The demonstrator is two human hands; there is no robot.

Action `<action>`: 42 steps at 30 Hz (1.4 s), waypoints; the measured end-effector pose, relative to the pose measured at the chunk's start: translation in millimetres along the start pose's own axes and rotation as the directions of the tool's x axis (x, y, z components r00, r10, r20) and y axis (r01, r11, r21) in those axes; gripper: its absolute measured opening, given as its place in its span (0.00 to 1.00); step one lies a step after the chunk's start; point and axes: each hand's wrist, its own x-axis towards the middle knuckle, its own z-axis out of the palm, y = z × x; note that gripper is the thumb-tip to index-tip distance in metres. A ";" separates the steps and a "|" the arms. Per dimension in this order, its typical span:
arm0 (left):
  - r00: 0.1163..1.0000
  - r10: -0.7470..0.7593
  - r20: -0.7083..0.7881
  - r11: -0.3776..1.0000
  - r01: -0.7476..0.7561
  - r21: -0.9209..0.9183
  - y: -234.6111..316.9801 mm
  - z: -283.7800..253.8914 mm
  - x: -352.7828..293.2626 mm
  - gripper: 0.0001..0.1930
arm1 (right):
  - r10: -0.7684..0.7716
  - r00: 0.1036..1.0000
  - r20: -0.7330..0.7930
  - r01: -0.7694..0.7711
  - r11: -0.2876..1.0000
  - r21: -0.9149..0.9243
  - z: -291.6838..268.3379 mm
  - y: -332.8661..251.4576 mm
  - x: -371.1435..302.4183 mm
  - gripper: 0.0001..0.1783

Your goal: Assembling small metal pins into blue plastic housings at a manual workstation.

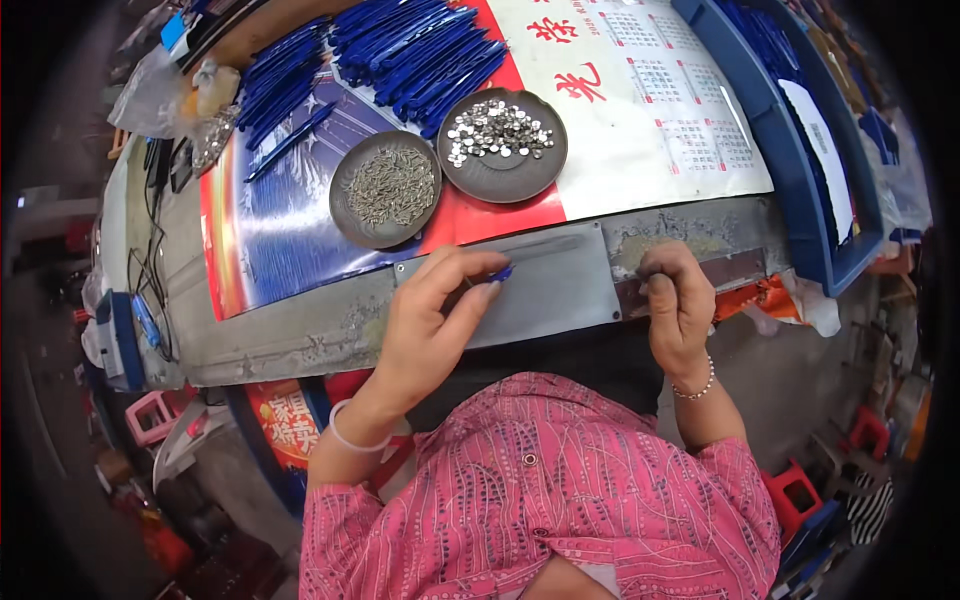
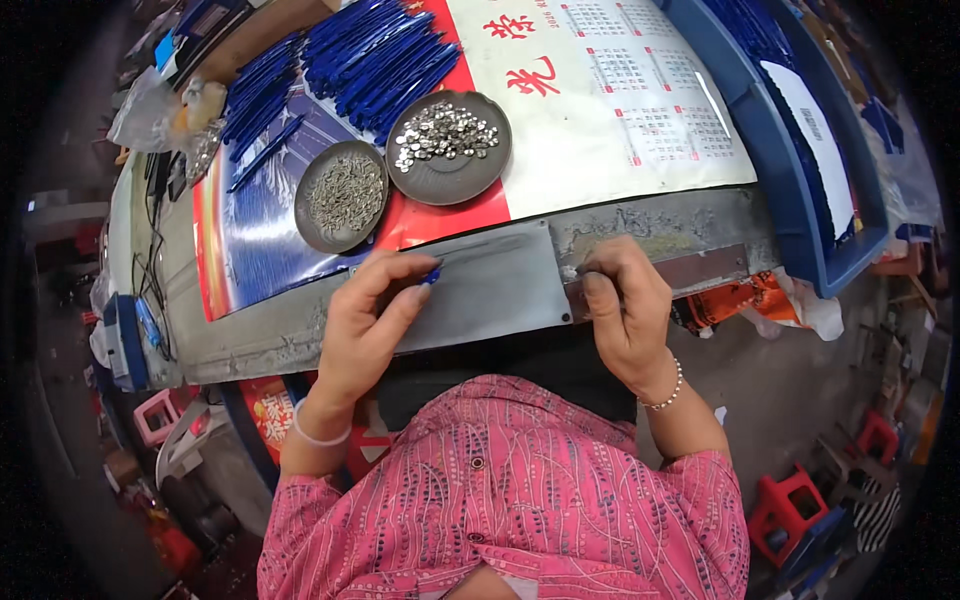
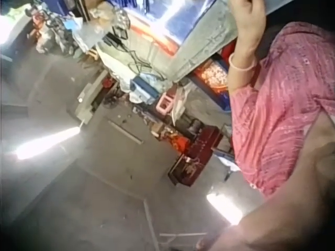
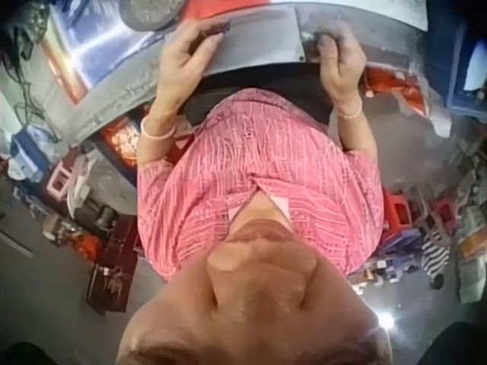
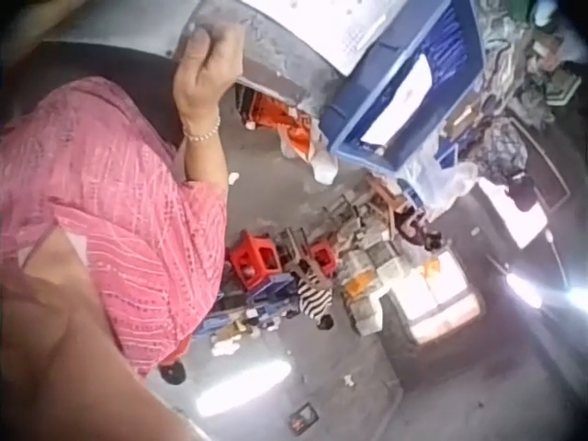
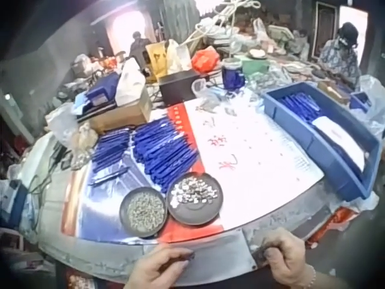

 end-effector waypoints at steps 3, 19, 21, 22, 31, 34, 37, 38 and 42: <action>0.989 0.114 0.098 0.978 -0.130 0.165 2.5 4.3 16.7 0.09 | -0.089 0.995 -0.053 0.090 0.996 0.005 1.5 5.1 -0.6 0.12; 0.889 0.194 0.415 0.734 -0.412 0.540 -3.9 -8.3 42.7 0.11 | -0.225 0.973 -0.059 0.218 0.971 -0.095 6.5 6.3 10.7 0.15; 0.922 0.066 0.381 0.777 -0.287 0.560 -5.6 -25.4 32.4 0.12 | -0.223 0.973 -0.060 0.217 0.971 -0.100 5.3 7.8 11.3 0.14; 0.928 0.079 0.365 0.770 -0.290 0.569 -9.6 -30.4 26.1 0.13 | -0.224 0.973 -0.060 0.216 0.970 -0.114 6.3 7.3 10.6 0.14; 0.896 0.224 0.383 0.746 -0.411 0.525 9.4 22.3 56.0 0.12 | -0.292 0.956 -0.025 0.280 0.936 -0.212 6.6 3.4 11.0 0.10; 0.881 0.193 0.432 0.725 -0.425 0.542 8.7 21.8 56.6 0.11 | -0.274 0.962 -0.010 0.265 0.939 -0.219 7.2 2.9 11.4 0.07; 0.909 0.130 0.397 0.741 -0.355 0.571 6.4 8.2 41.0 0.11 | -0.231 0.973 -0.017 0.223 0.956 -0.188 8.0 -2.5 8.3 0.05; 0.918 0.144 0.369 0.731 -0.350 0.586 4.1 5.7 37.4 0.10 | -0.136 0.990 -0.037 0.130 0.981 -0.142 9.3 -6.9 7.6 0.05; 0.950 0.230 0.210 0.906 -0.288 0.312 -7.0 1.3 13.9 0.10 | 0.127 0.988 0.092 -0.134 0.989 0.069 19.3 -33.9 11.7 0.05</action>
